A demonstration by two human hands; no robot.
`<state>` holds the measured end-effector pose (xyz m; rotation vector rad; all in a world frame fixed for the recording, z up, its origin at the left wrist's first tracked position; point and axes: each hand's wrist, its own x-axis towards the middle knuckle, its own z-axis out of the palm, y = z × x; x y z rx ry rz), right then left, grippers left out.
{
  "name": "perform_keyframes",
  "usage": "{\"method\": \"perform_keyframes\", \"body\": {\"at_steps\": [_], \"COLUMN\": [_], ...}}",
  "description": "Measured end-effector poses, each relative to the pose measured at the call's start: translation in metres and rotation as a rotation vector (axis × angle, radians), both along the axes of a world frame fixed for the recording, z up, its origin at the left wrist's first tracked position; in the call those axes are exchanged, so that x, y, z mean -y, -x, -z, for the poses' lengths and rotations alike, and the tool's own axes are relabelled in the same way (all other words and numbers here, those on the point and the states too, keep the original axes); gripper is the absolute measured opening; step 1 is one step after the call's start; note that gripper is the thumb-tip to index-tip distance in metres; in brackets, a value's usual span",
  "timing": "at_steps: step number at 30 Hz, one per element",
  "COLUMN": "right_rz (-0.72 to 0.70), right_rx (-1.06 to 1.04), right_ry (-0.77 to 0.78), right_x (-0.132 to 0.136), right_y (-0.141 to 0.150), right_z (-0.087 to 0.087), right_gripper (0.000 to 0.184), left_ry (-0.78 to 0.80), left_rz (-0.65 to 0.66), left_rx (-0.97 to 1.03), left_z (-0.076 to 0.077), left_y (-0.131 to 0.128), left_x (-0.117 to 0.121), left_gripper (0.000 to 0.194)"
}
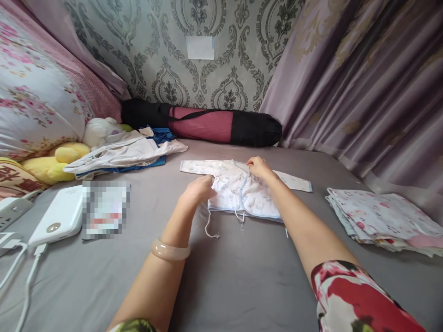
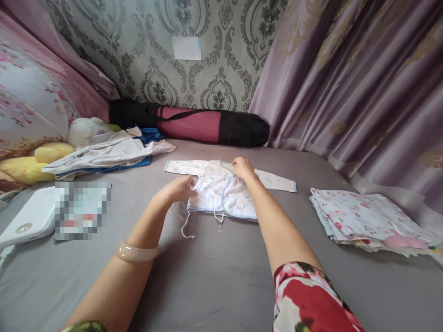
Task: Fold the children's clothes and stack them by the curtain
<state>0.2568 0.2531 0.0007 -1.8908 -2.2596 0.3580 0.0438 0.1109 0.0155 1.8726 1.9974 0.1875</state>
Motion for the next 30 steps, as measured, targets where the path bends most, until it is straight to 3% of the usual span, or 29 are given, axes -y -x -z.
{"method": "perform_keyframes", "body": {"at_steps": [3, 6, 10, 15, 23, 30], "right_rz": [-0.124, -0.273, -0.34, -0.367, -0.223, 0.038], "right_rx": [-0.018, 0.037, 0.118, 0.155, 0.086, -0.043], "right_ry": [-0.004, 0.062, 0.048, 0.027, -0.084, -0.251], "right_x": [-0.002, 0.001, 0.007, 0.014, 0.025, 0.048], "right_y": [-0.014, -0.02, -0.022, -0.023, -0.02, -0.001], "right_z": [-0.002, -0.001, 0.004, 0.004, 0.006, 0.043], "right_gripper": [0.025, 0.03, 0.031, 0.026, 0.021, 0.022], "left_ry": [-0.185, -0.162, -0.153, -0.166, -0.102, -0.15], "left_rz": [0.079, 0.139, 0.014, -0.053, -0.067, -0.061], "left_rx": [0.145, 0.249, 0.245, 0.234, 0.312, 0.235], "left_z": [0.002, 0.012, 0.031, 0.038, 0.037, 0.041], "left_y": [-0.021, -0.05, -0.079, -0.085, -0.083, -0.083], "left_x": [0.0, 0.0, 0.003, 0.005, -0.001, -0.001], "left_gripper": [0.018, 0.015, 0.028, 0.026, 0.015, 0.013]}}
